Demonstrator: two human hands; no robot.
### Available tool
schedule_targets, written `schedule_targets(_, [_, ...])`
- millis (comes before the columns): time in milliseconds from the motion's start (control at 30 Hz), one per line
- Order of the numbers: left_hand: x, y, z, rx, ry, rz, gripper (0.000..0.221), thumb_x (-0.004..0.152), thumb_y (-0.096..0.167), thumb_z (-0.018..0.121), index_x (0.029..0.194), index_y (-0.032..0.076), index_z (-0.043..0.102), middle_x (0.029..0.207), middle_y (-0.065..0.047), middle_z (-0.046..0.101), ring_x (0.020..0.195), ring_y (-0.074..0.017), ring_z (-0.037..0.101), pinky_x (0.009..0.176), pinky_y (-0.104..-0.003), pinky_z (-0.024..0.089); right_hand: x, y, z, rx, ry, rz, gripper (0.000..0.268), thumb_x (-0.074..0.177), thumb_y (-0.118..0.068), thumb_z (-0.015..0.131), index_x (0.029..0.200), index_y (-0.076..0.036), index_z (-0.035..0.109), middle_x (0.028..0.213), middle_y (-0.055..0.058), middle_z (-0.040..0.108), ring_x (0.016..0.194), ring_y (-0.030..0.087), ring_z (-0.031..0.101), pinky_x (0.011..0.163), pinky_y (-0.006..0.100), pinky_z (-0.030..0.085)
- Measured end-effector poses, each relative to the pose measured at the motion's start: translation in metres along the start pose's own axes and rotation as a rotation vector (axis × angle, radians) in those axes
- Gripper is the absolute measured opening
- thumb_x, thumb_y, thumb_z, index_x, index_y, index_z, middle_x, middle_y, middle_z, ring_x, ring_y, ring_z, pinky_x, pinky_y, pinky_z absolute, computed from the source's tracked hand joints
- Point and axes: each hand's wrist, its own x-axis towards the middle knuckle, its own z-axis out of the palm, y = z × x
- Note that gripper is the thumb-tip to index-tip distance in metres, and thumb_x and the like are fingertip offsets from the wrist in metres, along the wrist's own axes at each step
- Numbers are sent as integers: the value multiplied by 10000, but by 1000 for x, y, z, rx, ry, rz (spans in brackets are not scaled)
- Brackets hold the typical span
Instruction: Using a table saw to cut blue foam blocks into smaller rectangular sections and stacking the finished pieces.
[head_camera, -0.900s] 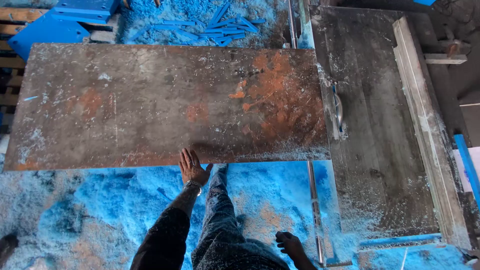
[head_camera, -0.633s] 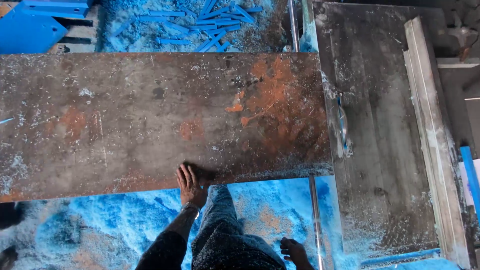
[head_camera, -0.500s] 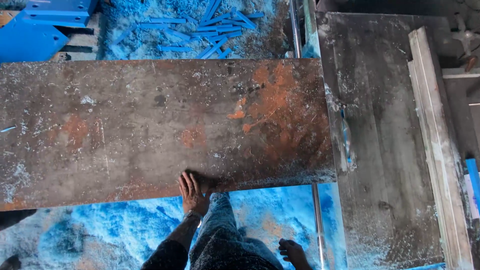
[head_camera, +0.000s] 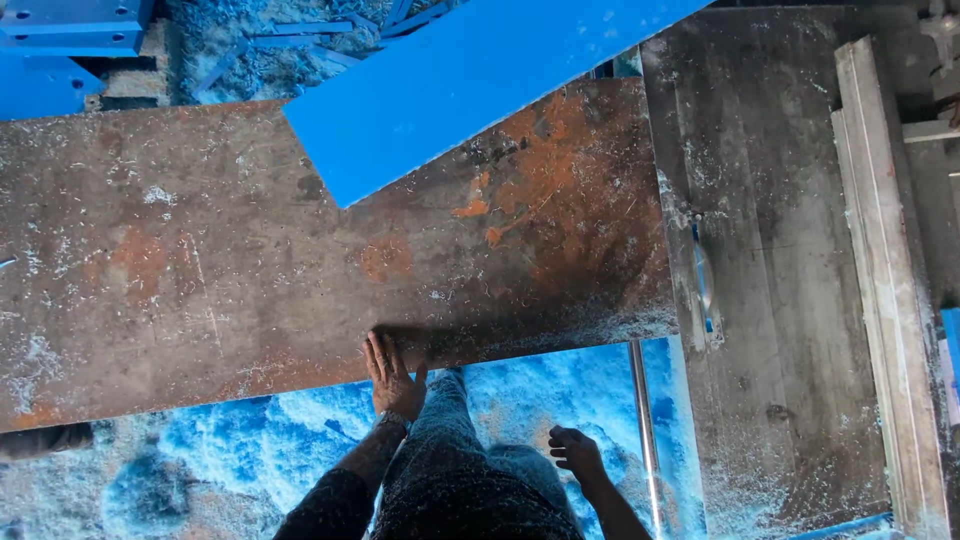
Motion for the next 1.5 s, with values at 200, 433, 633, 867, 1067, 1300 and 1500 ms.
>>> schedule_targets(200, [27,6,-54,-126,-19,-23,710,938,388,632,1486,-18,436,1629,-257,319,1327,-468,480,1049,-520,444,27,21,0,98,53,-8,376,1003,-274,663,1101,72,773,931,162,721,789,245,618,706,361,469])
schedule_targets(433, [92,-3,-72,-139,83,-35,575,958,363,646,1380,-14,542,1565,-232,381,1299,-444,496,1012,-506,480,13,-18,6,42,34,-15,432,1008,-314,628,1159,76,737,991,185,726,849,270,648,755,385,502])
schedule_targets(633, [165,-5,-84,-119,130,12,525,989,353,631,1370,0,549,1553,-240,371,1293,-465,492,994,-544,483,17,-34,5,75,10,-21,436,1018,-318,601,1197,59,727,1091,202,722,953,296,669,857,419,530])
schedule_targets(867, [284,1,-69,-65,182,118,505,1005,367,662,1353,18,554,1467,-248,423,1247,-464,500,982,-570,473,1,-54,14,33,49,28,436,1032,-324,579,1225,40,719,1082,175,726,940,271,664,851,400,516])
schedule_targets(1067, [390,26,-24,27,-6,217,702,925,493,722,1409,9,562,1455,-229,454,1264,-448,462,1041,-549,416,3,-25,11,14,101,136,442,1012,-352,607,1226,8,751,1086,149,765,941,255,689,841,385,521])
schedule_targets(1300, [470,66,26,287,-464,88,1578,428,972,673,1633,70,201,1618,-360,163,1460,-579,147,1124,-749,25,-50,-43,16,74,112,259,421,1034,-335,578,1254,-1,711,1099,150,751,929,256,672,825,375,511])
schedule_targets(1500, [446,73,4,235,-446,173,1545,454,895,748,1587,-36,260,1545,-431,222,1408,-631,205,1116,-755,86,-24,5,18,133,121,154,386,1010,-296,593,1138,21,772,924,117,741,775,216,651,718,345,526])
